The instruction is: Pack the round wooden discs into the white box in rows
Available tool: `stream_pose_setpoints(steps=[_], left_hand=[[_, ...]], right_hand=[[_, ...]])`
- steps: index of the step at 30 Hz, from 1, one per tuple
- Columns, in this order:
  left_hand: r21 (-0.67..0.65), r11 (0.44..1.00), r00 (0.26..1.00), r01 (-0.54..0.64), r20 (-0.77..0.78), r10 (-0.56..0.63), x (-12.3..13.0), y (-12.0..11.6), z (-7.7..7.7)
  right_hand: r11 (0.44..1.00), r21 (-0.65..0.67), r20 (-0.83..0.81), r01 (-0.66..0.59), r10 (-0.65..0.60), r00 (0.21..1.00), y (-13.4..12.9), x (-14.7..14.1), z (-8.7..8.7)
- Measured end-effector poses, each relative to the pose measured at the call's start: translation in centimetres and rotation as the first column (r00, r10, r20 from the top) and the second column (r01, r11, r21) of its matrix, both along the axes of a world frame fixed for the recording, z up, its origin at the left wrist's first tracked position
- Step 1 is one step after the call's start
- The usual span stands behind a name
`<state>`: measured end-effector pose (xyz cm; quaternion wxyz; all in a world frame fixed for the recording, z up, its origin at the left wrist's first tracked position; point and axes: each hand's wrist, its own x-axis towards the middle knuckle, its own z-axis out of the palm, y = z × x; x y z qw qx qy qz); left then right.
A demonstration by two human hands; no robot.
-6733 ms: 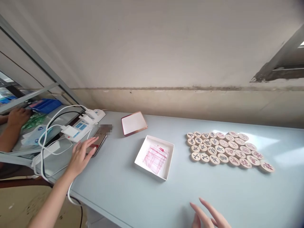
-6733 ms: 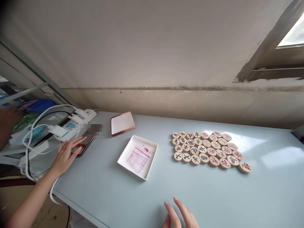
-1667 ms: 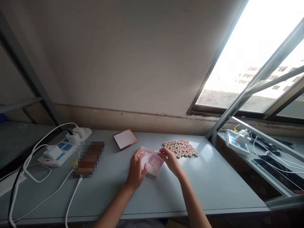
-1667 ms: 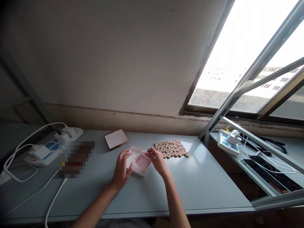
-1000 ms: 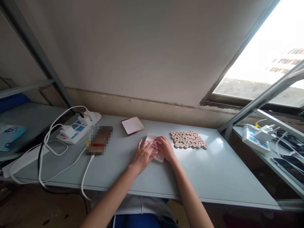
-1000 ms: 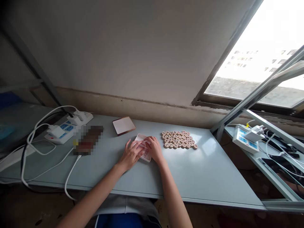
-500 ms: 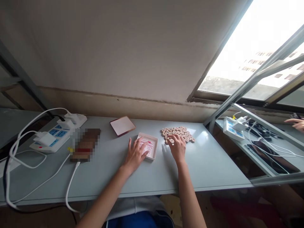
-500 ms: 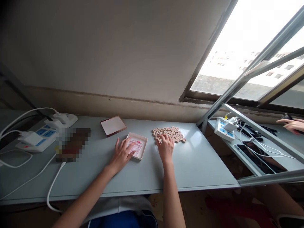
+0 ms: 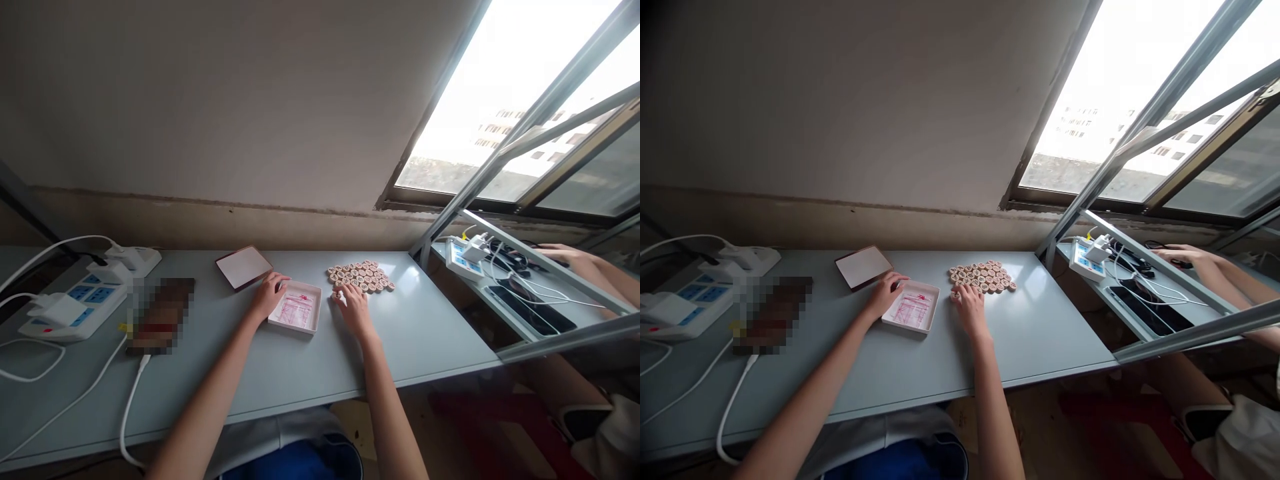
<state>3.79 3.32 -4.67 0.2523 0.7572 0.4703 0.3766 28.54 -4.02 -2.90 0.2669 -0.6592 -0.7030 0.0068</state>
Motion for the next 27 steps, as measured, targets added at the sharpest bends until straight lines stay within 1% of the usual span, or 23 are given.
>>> stream_pose_setpoints(steps=[2, 3, 4, 6, 8, 9, 10, 13, 16, 18, 21, 22, 23, 25, 27], left_hand=[[-0.029, 0.999, 0.999, 0.030, 0.025, -0.030, 0.0, -0.1, -0.4], [-0.034, 0.999, 0.999, 0.035, 0.035, -0.034, -0.1, -0.2, -0.4], [-0.035, 0.999, 0.998, 0.037, 0.044, -0.035, -0.1, -0.1, -0.4], [-0.034, 0.999, 0.998, 0.041, 0.055, -0.040, -0.2, -0.1, -0.4], [-0.040, 0.998, 0.997, 0.049, 0.064, -0.046, -0.2, -0.1, -0.4], [-0.046, 0.997, 0.996, 0.054, 0.072, -0.051, -0.2, -0.1, -0.3], [-0.052, 0.997, 0.995, 0.061, 0.083, -0.056, -0.2, -0.1, -0.4], [-0.065, 0.994, 0.991, 0.082, 0.114, -0.075, -0.2, -0.3, -0.4], [-0.070, 0.994, 0.992, 0.080, 0.100, -0.073, -0.2, -0.5, -0.4], [-0.075, 0.994, 0.994, 0.074, 0.092, -0.067, -0.1, -0.5, -0.3], [-0.073, 0.994, 0.994, 0.079, 0.082, -0.073, -0.1, -0.7, -0.2], [-0.070, 0.994, 0.994, 0.082, 0.073, -0.077, -0.1, -0.7, -0.2], [-0.067, 0.994, 0.995, 0.085, 0.060, -0.081, -0.1, -0.8, -0.2], [-0.071, 0.994, 0.996, 0.083, 0.018, -0.082, -0.1, -0.9, -0.1], [-0.080, 0.994, 0.997, 0.072, -0.035, -0.075, 0.0, -1.0, -0.1]], right_hand=[[0.998, 0.062, -0.117, -0.011, 0.018, 0.993, 0.3, -1.3, 1.1], [0.995, 0.091, -0.171, -0.027, 0.042, 0.984, 0.5, -2.1, 1.7], [0.992, 0.105, -0.210, -0.073, 0.094, 0.973, 0.7, -3.0, 2.2], [0.967, 0.072, -0.235, -0.243, 0.253, 0.938, 1.2, -5.0, 2.9], [0.916, -0.007, -0.211, -0.402, 0.392, 0.896, 1.7, -6.6, 3.0], [0.897, -0.041, -0.186, -0.440, 0.426, 0.885, 1.9, -7.3, 2.9], [0.891, -0.063, -0.155, -0.450, 0.437, 0.886, 2.1, -7.9, 2.6], [0.906, -0.071, -0.062, -0.417, 0.413, 0.909, 2.7, -8.9, 1.6], [0.917, -0.056, 0.001, -0.396, 0.396, 0.918, 2.9, -9.3, 0.9], [0.913, -0.050, 0.018, -0.406, 0.407, 0.913, 2.9, -9.2, 0.9], [0.908, -0.029, -0.023, -0.417, 0.416, 0.909, 3.0, -8.4, 1.3], [0.923, -0.009, -0.036, -0.385, 0.385, 0.922, 3.1, -7.8, 1.6], [0.945, 0.018, -0.041, -0.326, 0.326, 0.944, 3.2, -7.0, 1.7], [0.988, 0.070, -0.034, -0.141, 0.143, 0.989, 3.4, -5.0, 1.8], [0.997, 0.072, 0.009, 0.042, -0.043, 0.999, 3.5, -2.7, 1.5]])
